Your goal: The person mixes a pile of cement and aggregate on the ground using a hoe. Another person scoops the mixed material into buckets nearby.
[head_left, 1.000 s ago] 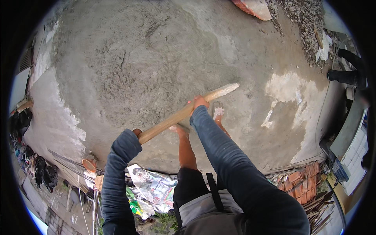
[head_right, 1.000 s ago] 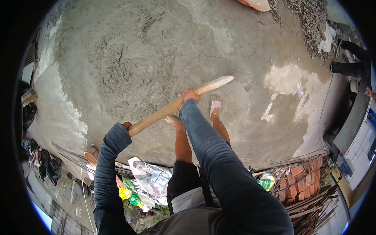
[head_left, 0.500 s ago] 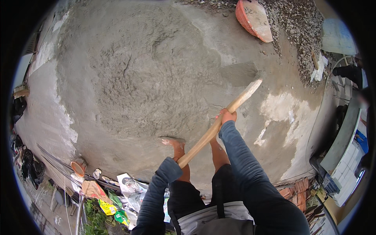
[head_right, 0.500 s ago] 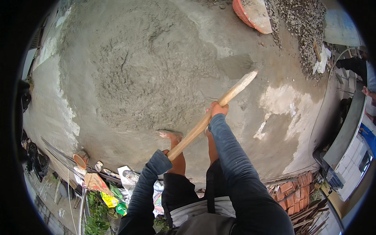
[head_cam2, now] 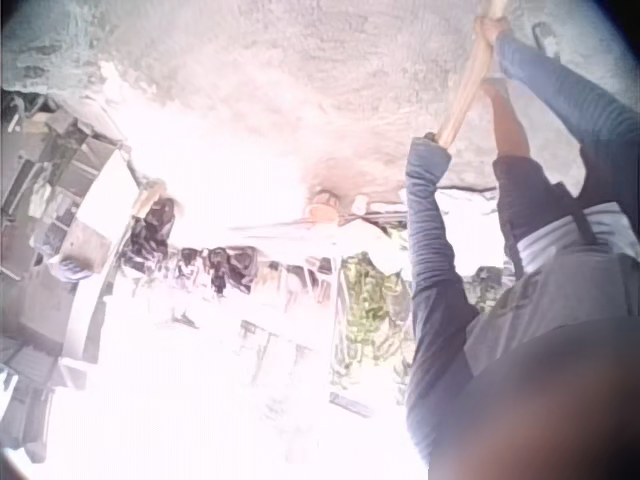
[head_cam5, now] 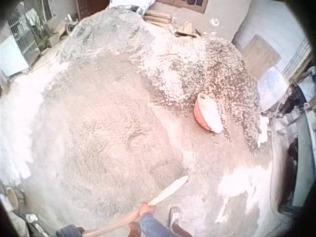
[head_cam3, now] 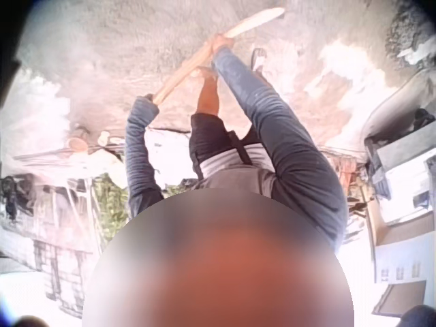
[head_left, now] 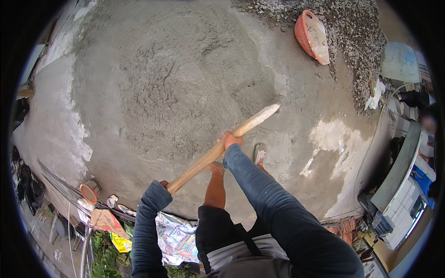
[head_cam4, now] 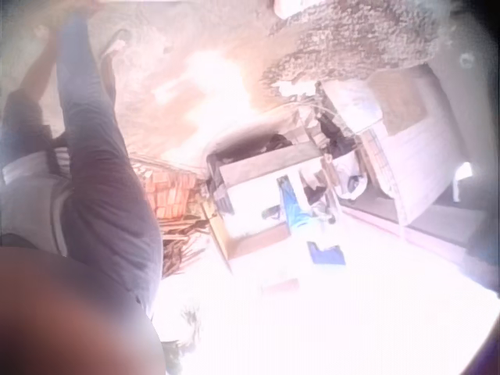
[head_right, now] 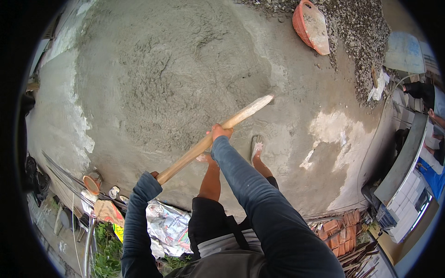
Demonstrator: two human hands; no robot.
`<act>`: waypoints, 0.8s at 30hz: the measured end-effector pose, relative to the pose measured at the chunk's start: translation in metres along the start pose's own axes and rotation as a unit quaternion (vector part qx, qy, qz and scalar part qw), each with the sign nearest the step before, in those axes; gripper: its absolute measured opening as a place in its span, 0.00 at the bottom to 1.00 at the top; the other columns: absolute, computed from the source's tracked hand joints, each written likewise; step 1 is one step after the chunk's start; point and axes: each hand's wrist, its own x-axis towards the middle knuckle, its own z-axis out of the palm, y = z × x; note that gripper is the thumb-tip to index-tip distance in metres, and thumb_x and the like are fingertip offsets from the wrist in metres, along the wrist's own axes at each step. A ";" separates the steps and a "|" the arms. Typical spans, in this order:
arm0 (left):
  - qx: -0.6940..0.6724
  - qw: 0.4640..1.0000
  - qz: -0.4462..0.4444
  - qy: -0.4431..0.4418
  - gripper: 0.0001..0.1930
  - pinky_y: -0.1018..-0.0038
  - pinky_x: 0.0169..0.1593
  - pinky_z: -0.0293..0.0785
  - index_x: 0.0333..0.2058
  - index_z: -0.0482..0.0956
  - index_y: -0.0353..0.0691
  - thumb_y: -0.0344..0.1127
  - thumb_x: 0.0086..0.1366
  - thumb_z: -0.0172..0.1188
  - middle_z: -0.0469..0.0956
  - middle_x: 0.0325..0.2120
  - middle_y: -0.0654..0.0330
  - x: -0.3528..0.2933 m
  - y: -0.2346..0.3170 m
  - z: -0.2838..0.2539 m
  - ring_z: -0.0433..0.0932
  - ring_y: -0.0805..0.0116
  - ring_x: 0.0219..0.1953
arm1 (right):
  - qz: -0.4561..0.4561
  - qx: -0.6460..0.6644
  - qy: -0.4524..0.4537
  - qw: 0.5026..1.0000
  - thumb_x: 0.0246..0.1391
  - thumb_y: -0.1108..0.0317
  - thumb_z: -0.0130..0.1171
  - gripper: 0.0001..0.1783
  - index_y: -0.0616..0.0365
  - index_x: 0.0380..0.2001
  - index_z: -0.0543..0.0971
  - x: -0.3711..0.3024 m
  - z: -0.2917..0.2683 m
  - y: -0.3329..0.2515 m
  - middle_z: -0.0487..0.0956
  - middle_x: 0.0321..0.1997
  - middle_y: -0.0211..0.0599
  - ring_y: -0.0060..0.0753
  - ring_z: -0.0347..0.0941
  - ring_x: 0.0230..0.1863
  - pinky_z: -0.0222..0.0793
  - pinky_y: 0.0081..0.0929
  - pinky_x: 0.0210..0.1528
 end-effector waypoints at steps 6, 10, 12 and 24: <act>-0.150 0.984 -0.076 -0.062 0.14 0.58 0.30 0.74 0.32 0.79 0.38 0.36 0.45 0.60 0.77 0.19 0.45 -0.068 0.016 0.011 0.78 0.46 0.23 | -0.035 -0.073 -0.007 0.997 0.48 0.78 0.54 0.35 0.62 0.59 0.53 -0.078 -0.010 -0.011 0.70 0.39 0.46 0.35 0.73 0.25 0.74 0.30 0.26; -0.169 0.984 0.042 -0.042 0.17 0.61 0.31 0.73 0.36 0.78 0.36 0.36 0.46 0.59 0.77 0.21 0.49 0.028 0.107 0.050 0.76 0.47 0.22 | -0.172 -0.085 0.020 0.981 0.47 0.78 0.55 0.32 0.66 0.57 0.58 0.006 -0.027 -0.113 0.70 0.39 0.46 0.33 0.71 0.26 0.74 0.28 0.25; -0.169 0.978 0.114 0.046 0.15 0.61 0.31 0.72 0.34 0.78 0.34 0.35 0.46 0.58 0.78 0.22 0.47 0.098 0.158 0.059 0.76 0.48 0.23 | -0.153 -0.143 0.063 0.976 0.46 0.77 0.56 0.31 0.69 0.54 0.60 0.069 -0.032 -0.183 0.72 0.38 0.47 0.36 0.73 0.25 0.75 0.30 0.24; -0.043 0.999 0.004 -0.002 0.09 0.58 0.29 0.72 0.28 0.77 0.35 0.32 0.50 0.54 0.74 0.18 0.43 0.137 0.139 0.000 0.75 0.46 0.23 | -0.072 -0.168 0.066 0.981 0.48 0.74 0.57 0.32 0.67 0.56 0.57 0.111 0.011 -0.171 0.71 0.45 0.57 0.42 0.76 0.26 0.78 0.33 0.29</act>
